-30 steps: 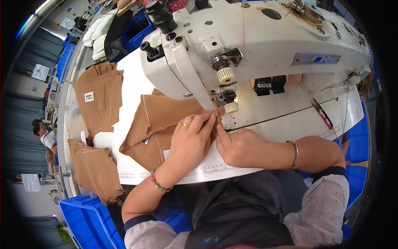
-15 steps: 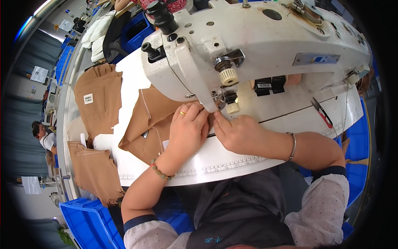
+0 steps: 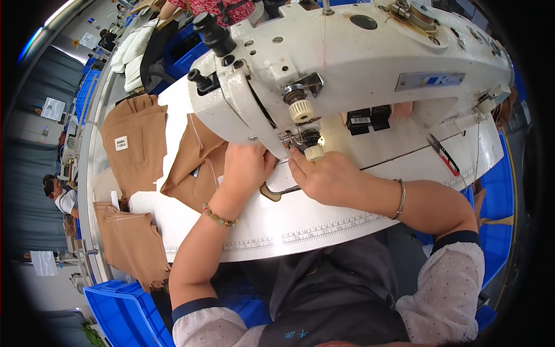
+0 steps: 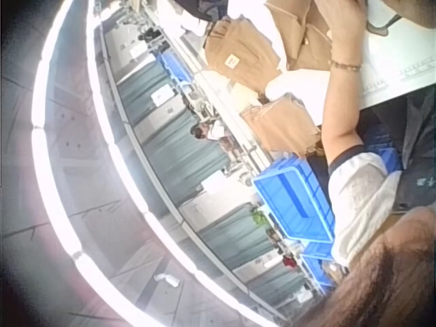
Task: Sewing pieces of tan fabric and attaching brand labels using an industrial sewing machine.
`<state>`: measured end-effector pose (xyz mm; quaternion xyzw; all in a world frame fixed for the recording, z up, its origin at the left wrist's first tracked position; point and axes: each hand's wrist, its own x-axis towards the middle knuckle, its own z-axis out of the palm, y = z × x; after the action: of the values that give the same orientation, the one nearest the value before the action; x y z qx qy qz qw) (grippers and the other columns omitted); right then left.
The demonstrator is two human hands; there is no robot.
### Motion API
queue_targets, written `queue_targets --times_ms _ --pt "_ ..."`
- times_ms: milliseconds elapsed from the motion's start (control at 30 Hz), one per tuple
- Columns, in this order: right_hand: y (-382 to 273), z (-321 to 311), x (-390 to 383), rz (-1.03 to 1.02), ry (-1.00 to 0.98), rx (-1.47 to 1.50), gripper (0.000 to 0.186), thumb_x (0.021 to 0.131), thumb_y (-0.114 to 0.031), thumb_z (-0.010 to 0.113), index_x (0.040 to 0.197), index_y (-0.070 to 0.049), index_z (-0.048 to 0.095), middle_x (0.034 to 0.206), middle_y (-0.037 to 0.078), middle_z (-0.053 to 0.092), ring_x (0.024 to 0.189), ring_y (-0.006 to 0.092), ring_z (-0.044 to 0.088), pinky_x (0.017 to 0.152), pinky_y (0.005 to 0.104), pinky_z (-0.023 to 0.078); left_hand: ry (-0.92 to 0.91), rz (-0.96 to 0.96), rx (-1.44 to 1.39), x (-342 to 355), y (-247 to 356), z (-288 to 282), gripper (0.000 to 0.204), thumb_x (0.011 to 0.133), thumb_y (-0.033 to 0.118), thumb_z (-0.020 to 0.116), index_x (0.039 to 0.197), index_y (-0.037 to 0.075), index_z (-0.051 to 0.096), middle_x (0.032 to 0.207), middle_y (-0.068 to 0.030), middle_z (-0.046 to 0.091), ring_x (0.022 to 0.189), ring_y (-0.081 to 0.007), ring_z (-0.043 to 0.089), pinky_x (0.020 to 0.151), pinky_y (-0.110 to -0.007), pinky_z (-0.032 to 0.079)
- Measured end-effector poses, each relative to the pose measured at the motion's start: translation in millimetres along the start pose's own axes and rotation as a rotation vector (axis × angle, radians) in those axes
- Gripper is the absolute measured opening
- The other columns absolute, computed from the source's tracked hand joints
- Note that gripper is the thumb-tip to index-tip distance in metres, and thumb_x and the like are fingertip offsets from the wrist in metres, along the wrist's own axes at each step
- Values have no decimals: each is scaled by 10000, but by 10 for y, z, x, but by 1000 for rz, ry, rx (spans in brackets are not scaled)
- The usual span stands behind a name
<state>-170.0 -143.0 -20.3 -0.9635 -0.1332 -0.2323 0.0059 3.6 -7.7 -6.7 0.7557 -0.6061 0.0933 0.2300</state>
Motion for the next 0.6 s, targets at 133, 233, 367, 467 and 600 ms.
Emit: queue_targets --times_ms 133,233,367,467,600 --pt "-11 -14 -7 1 -25 -23 330 781 -116 625 1045 63 711 1145 306 694 512 138 620 449 266 466 36 17 -12 15 20 17 246 722 38 681 948 76 770 850 -146 691 772 -371 646 698 -455 530" --pt "-11 -19 -6 -4 -41 -27 345 782 -119 625 1061 64 711 1151 300 694 524 142 630 455 265 472 94 64 -14 31 15 13 135 789 97 729 699 19 664 635 -148 629 538 -330 611 518 -425 479" --pt "-11 -36 -1 6 -53 -4 347 785 -115 625 1069 64 712 1141 271 704 562 160 650 474 275 493 21 10 5 1 13 9 42 760 75 702 751 35 689 703 -134 647 653 -344 623 614 -442 499" --pt "2 -18 -26 17 -63 11 333 786 -107 626 1059 63 713 1129 240 713 595 180 662 496 285 513 6 -46 14 16 62 21 31 737 63 681 748 39 697 761 -132 665 754 -350 628 703 -452 514" --pt "-20 -7 -21 10 2 -6 321 782 -106 633 1044 59 717 1120 220 718 624 193 673 512 290 526 78 -30 72 -25 71 10 41 773 80 690 747 51 700 803 -92 671 819 -316 629 737 -437 523"
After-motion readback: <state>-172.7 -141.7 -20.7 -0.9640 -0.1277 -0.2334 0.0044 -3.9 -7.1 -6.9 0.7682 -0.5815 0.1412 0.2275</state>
